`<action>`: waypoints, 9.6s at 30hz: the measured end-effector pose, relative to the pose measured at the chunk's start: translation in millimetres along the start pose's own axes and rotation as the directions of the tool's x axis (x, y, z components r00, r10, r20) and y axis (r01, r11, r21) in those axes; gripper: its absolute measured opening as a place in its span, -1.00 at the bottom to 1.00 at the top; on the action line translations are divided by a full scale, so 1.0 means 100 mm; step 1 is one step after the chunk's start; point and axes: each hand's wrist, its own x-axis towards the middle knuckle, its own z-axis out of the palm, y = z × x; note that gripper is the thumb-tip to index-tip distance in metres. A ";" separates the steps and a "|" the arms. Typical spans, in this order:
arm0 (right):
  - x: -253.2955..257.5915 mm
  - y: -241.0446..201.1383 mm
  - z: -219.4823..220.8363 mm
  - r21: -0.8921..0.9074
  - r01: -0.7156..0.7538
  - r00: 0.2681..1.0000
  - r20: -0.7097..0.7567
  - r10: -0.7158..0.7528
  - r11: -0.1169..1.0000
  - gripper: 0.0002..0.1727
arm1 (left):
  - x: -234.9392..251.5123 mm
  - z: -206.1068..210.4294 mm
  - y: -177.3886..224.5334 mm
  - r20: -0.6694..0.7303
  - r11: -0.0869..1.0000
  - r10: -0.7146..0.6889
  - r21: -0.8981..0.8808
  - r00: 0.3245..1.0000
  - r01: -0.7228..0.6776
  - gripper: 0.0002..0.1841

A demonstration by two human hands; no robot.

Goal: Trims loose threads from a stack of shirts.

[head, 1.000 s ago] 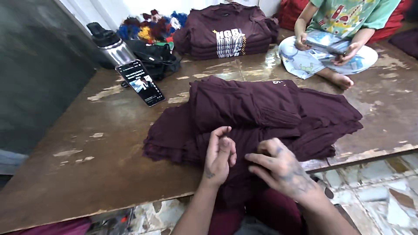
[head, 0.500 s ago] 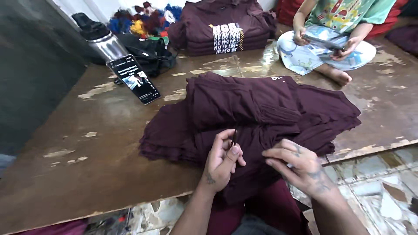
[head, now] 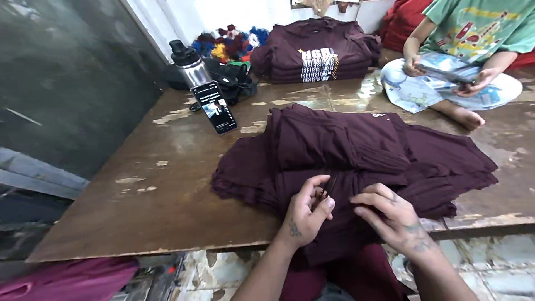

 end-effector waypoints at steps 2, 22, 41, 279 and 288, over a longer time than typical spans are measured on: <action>0.01 0.03 0.09 -0.061 0.023 0.998 0.062 -0.019 0.998 -0.77 | 0.00 0.01 0.01 -0.002 1.000 -0.009 0.015 1.000 0.009 -0.52; -0.19 0.02 -0.18 0.237 0.046 0.996 -0.081 -0.028 0.970 -0.58 | -0.09 -0.10 0.16 0.182 0.882 -0.004 0.464 0.983 -0.083 -0.60; -0.14 0.03 0.04 0.061 -0.015 0.991 -0.133 0.023 0.998 -0.73 | -0.05 -0.05 0.12 0.319 0.781 0.083 0.567 0.944 -0.260 -0.63; -0.27 0.04 -0.07 -0.251 0.153 0.987 0.090 -0.134 0.956 -0.72 | -0.18 -0.44 0.35 0.458 0.723 -0.314 0.683 0.832 -0.103 -0.74; -0.63 -0.14 -0.52 -0.155 0.053 0.996 0.080 -0.041 0.987 -0.77 | -0.01 -0.17 0.10 0.278 0.937 -0.097 0.350 0.956 -0.007 -0.56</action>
